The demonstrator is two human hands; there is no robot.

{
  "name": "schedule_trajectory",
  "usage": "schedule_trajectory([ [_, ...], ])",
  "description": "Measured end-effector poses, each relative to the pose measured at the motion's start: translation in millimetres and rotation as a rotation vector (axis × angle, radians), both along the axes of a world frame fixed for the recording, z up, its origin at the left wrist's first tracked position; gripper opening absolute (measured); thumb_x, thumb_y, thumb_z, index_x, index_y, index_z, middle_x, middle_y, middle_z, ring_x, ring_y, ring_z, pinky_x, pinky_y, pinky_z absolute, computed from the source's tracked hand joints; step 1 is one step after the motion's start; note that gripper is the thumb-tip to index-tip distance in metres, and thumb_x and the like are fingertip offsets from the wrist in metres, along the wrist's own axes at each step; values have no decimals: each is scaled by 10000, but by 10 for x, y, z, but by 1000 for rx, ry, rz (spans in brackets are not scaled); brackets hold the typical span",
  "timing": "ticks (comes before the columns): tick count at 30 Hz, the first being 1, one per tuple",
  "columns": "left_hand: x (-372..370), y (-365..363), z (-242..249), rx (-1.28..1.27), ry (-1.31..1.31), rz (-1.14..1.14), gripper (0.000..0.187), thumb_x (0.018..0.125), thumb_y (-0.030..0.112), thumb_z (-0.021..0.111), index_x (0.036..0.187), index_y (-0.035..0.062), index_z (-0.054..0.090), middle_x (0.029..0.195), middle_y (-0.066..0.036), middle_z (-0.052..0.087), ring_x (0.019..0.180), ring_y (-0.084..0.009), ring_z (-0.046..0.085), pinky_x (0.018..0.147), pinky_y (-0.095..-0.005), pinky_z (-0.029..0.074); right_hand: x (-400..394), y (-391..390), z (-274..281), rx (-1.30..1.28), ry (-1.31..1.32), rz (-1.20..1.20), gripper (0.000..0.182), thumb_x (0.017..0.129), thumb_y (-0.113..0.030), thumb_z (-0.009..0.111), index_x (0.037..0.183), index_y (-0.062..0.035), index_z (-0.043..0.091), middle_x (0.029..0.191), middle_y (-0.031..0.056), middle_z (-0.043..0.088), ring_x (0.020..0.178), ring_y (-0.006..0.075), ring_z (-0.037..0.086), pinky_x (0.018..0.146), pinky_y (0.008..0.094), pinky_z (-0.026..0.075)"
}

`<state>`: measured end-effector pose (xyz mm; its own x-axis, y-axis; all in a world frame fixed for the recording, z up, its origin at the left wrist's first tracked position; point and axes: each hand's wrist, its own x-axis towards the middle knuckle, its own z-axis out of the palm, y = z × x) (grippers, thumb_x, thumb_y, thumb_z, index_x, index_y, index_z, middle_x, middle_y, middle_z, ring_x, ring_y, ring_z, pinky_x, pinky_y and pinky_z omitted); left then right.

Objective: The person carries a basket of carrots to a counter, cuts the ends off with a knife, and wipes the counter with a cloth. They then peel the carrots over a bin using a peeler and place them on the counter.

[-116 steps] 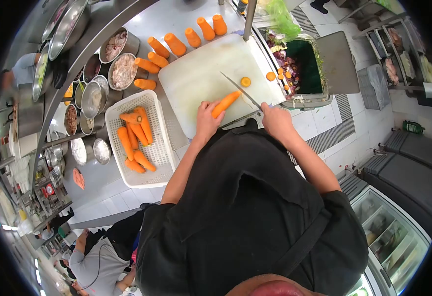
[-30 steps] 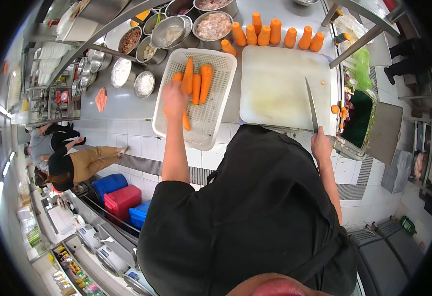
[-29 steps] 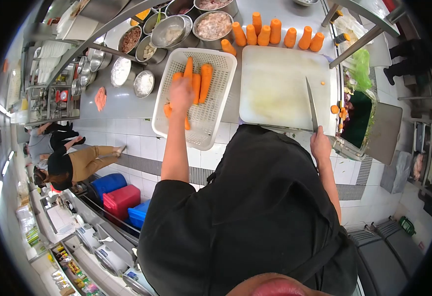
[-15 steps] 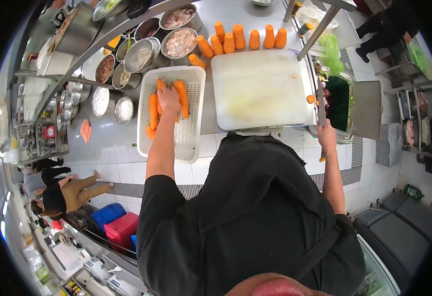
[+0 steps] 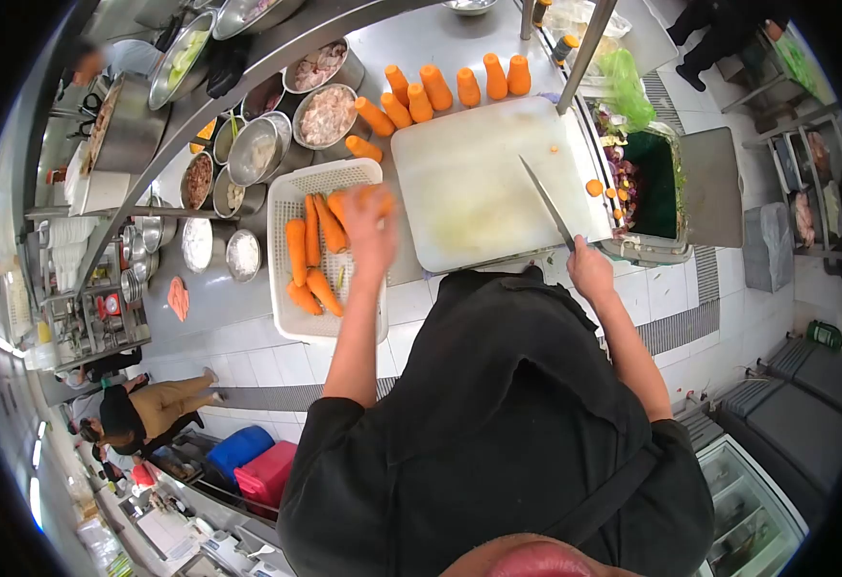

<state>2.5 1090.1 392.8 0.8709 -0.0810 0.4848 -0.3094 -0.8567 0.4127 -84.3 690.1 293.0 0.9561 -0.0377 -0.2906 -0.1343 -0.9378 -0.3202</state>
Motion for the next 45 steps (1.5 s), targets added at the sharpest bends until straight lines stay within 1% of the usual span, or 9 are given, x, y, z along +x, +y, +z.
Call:
schedule_trajectory([
  [2,21,-441,-96,-103,131,-227,471,819,34,730,1258,45,560,1223,-200,581,1165,-405,554,1033,-458,447,44,-10,20,-7,-2,9,207,936,-196,539,1091,-61,519,778,248,689,742,460,683,659,580,533],
  [4,-24,-817,-360,-151,444,-201,458,809,34,741,1223,48,545,1208,-211,588,1151,-416,560,1001,-467,463,50,-9,7,-23,-27,35,197,931,-190,538,1083,-66,533,773,241,689,738,454,685,646,575,535],
  [7,12,-1132,-714,-71,535,-405,468,792,51,767,1195,43,530,1215,-210,587,1151,-421,555,983,-479,468,80,42,106,-46,-67,41,227,889,-141,544,1102,-62,542,774,232,695,731,437,693,632,551,544],
  [14,-61,-1178,-944,-238,461,-344,462,836,86,735,1257,51,548,1217,-185,579,1150,-399,551,988,-458,463,14,202,458,-82,-23,60,252,861,-126,571,1106,-72,551,736,198,696,666,409,692,593,536,538],
  [20,-90,-1281,-885,-191,547,-337,454,860,59,695,1285,62,536,1220,-180,531,1166,-397,519,1019,-452,436,-133,362,786,-129,10,215,182,878,-77,559,1059,-98,554,686,128,690,632,319,708,533,438,537],
  [29,-40,-1296,-846,-180,595,-357,472,864,46,677,1306,67,512,1207,-192,509,1142,-409,516,1001,-451,435,-307,258,1021,-4,71,198,186,872,-91,576,1048,-51,534,696,164,680,675,380,698,582,492,539],
  [42,-33,-1228,-898,-212,543,-382,574,811,13,731,1332,46,494,1166,-174,526,1118,-382,531,991,-444,446,640,862,150,137,45,175,243,887,-100,545,1123,-48,567,872,199,722,806,380,725,685,497,572],
  [44,-45,-1241,-858,-595,620,-315,632,804,-1,753,1365,36,463,1163,-147,524,1143,-327,539,989,-409,455,666,756,145,157,36,165,249,885,-113,550,1126,-54,569,866,202,721,817,381,725,704,501,571],
  [45,-48,-1269,-787,-598,609,-314,632,804,-1,753,1365,36,463,1163,-147,524,1143,-327,539,989,-409,455,676,652,136,134,51,138,249,886,-120,550,1126,-57,569,855,205,720,814,385,723,715,502,570],
])
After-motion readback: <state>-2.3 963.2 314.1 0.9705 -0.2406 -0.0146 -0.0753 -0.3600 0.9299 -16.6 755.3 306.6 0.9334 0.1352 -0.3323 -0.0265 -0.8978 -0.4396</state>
